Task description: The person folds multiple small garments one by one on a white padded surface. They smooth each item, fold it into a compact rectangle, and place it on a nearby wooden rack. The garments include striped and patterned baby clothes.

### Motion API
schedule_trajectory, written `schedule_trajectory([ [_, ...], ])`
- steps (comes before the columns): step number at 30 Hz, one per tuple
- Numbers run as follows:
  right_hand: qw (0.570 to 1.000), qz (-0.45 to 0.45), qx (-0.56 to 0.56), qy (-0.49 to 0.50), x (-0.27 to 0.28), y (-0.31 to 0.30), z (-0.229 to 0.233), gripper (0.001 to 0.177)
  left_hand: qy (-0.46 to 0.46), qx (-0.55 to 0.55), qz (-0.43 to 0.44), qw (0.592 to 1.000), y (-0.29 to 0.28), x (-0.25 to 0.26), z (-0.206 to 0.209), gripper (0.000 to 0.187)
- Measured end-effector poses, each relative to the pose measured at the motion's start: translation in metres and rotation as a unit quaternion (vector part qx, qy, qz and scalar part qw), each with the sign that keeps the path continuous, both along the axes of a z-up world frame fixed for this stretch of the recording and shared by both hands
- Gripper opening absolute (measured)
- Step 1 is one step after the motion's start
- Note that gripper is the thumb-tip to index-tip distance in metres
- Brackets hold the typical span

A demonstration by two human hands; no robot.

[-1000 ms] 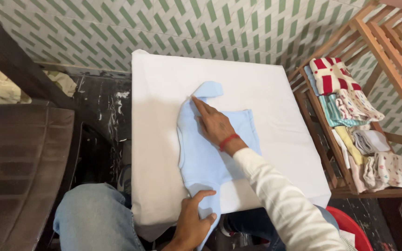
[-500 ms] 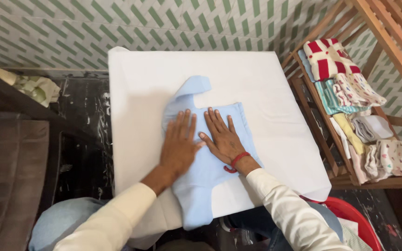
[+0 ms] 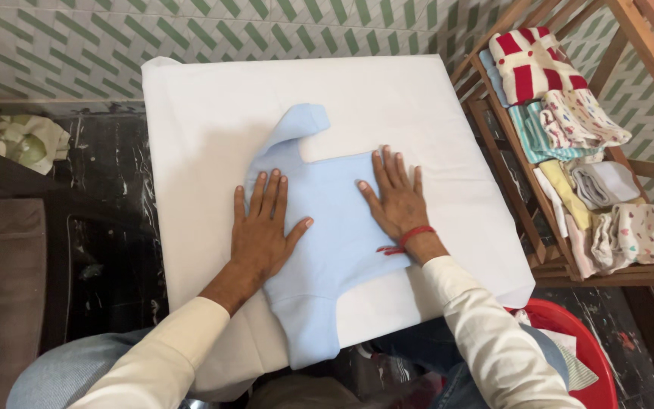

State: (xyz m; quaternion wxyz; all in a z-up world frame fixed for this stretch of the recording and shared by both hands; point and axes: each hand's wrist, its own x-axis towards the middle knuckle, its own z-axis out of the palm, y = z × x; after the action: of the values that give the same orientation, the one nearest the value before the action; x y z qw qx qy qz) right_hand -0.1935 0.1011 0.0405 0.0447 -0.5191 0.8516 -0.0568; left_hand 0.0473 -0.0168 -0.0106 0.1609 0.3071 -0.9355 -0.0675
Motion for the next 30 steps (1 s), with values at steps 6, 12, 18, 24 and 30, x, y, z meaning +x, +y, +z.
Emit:
schedule_trajectory([
  [6, 0.999, 0.009, -0.042, 0.021, -0.003, 0.017, 0.014, 0.077, 0.055, 0.003, -0.012, 0.998, 0.006, 0.001, 0.014, 0.086],
  [12, 0.986, 0.154, -0.056, -0.036, 0.068, 0.041, -0.003, 0.074, 0.083, 0.023, -0.107, 0.99, 0.033, 0.004, 0.025, 0.073],
  [18, 0.994, 0.105, -0.025, -0.02, 0.075, 0.055, -0.001, 0.077, 0.053, 0.0, -0.099, 0.994, 0.034, 0.008, 0.025, 0.076],
  [24, 0.999, -0.014, -0.009, 0.043, 0.043, 0.076, -0.002, 0.083, 0.059, 0.007, -0.102, 0.993, 0.034, 0.008, 0.026, 0.078],
  [30, 0.994, 0.06, -0.067, 0.056, 0.024, 0.075, 0.032, 0.088, 0.043, 0.083, -0.173, 0.981, 0.048, 0.008, 0.04, 0.068],
])
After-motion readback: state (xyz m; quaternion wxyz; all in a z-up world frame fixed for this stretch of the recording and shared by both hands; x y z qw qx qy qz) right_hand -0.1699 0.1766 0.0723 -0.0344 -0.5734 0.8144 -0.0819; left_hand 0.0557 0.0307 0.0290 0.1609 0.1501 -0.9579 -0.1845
